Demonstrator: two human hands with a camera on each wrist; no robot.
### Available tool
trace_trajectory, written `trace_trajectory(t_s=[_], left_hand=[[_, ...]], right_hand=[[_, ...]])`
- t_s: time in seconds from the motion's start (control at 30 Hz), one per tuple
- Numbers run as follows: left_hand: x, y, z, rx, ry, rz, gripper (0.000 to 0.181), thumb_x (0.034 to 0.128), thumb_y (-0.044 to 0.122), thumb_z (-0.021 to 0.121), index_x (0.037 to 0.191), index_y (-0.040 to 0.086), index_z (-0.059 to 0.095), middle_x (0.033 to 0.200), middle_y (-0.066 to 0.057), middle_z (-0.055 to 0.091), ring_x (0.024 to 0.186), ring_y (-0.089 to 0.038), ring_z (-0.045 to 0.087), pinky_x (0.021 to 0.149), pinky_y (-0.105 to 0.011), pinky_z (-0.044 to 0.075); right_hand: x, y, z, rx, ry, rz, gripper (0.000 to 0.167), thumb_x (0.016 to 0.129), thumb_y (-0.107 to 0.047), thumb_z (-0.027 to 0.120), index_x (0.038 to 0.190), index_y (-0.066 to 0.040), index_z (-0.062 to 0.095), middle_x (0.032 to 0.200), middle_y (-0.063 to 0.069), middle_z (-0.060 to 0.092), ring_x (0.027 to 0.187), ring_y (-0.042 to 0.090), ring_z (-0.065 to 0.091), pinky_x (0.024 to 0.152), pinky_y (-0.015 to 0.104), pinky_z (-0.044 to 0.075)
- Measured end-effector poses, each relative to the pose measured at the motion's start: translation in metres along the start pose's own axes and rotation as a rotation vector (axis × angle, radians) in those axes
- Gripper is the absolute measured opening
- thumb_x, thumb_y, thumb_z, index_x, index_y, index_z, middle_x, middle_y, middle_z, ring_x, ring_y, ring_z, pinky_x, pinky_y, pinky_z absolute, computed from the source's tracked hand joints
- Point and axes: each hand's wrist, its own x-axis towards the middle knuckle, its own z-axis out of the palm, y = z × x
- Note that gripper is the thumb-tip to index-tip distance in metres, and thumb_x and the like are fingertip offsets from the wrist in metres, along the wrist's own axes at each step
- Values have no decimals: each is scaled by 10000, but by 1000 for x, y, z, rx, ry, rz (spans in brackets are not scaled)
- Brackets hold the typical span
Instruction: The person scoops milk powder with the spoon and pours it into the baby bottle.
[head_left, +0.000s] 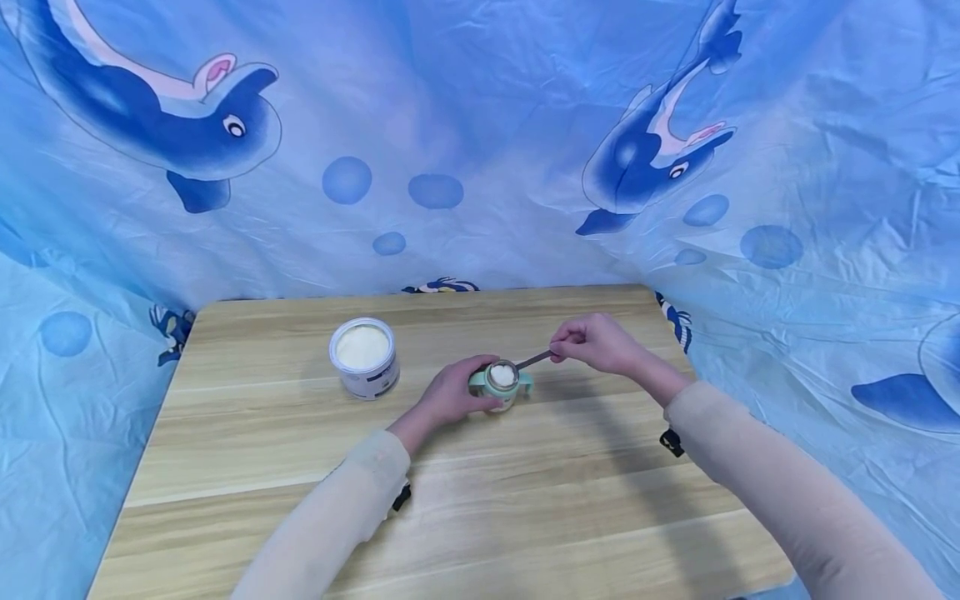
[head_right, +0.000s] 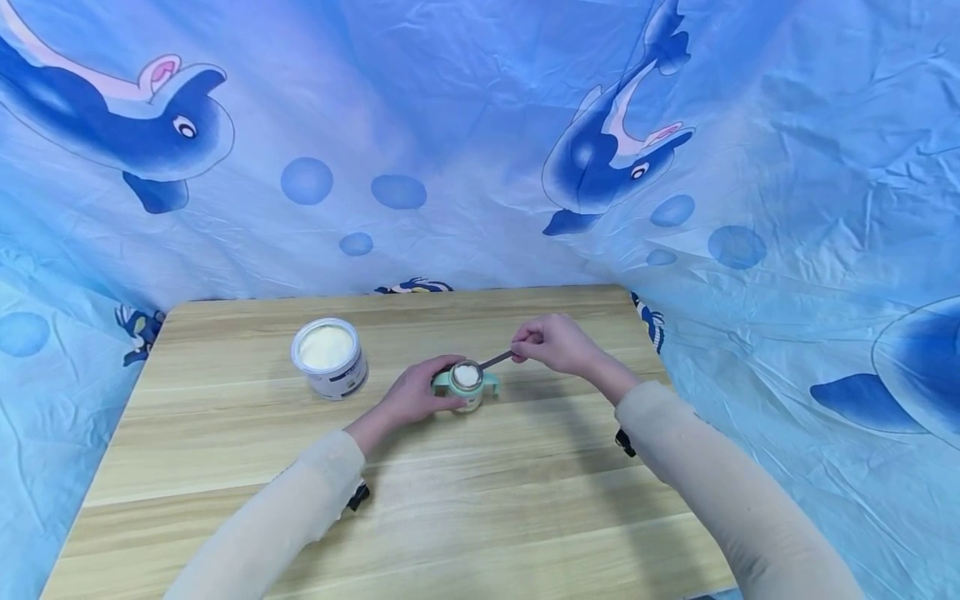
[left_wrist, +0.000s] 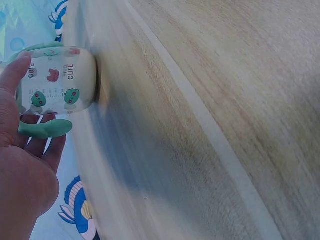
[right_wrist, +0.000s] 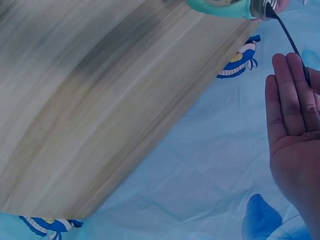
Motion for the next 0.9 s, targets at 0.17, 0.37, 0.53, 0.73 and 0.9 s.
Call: trace_trajectory(t_s=[0.17,0.37,0.53,0.73,0.9], left_hand=[[0,-1,0,2,0,-8,816,829,395,939,1540,226,577,1495,-35,642,1373,-299,594,1180,-502,459],[0,-2,0,-2,4,-8,798,826,365,944,1530,245,586,1481,-29,652,1362,-297,600,1179,-508,457],[0,-4,2,-9,9,0,788,824,375,945,1520,254,596,1470,-18,660,1349,-286,611,1171,-500,465],[-2,-3,2,-14,18,5,770,834,389,935,1513,247,601,1461,-16,665,1338,-278,618,1158,-492,478],[-3,-1,2,-10,14,1,771,844,396,926,1519,234,592,1476,-27,655,1356,-286,606,1172,-498,467]], right_hand=[[-1,-6,3,-69,25,-78,74,1001,-103,747,985,-91,818,861,-45,808,757,104,739,594,255,511],[-4,-11,9,-172,50,-171,42,985,-112,775,989,-106,816,872,-61,804,766,105,745,663,316,574],[-7,-13,15,-247,100,-250,57,974,-116,796,1019,-89,819,943,0,819,858,142,784,754,395,653],[-11,-9,23,-264,158,-307,66,968,-109,803,1030,-94,820,967,13,823,887,164,792,773,399,659],[-16,-5,30,-278,191,-363,75,950,-105,823,1025,-110,825,965,-4,822,888,143,789,754,380,660]])
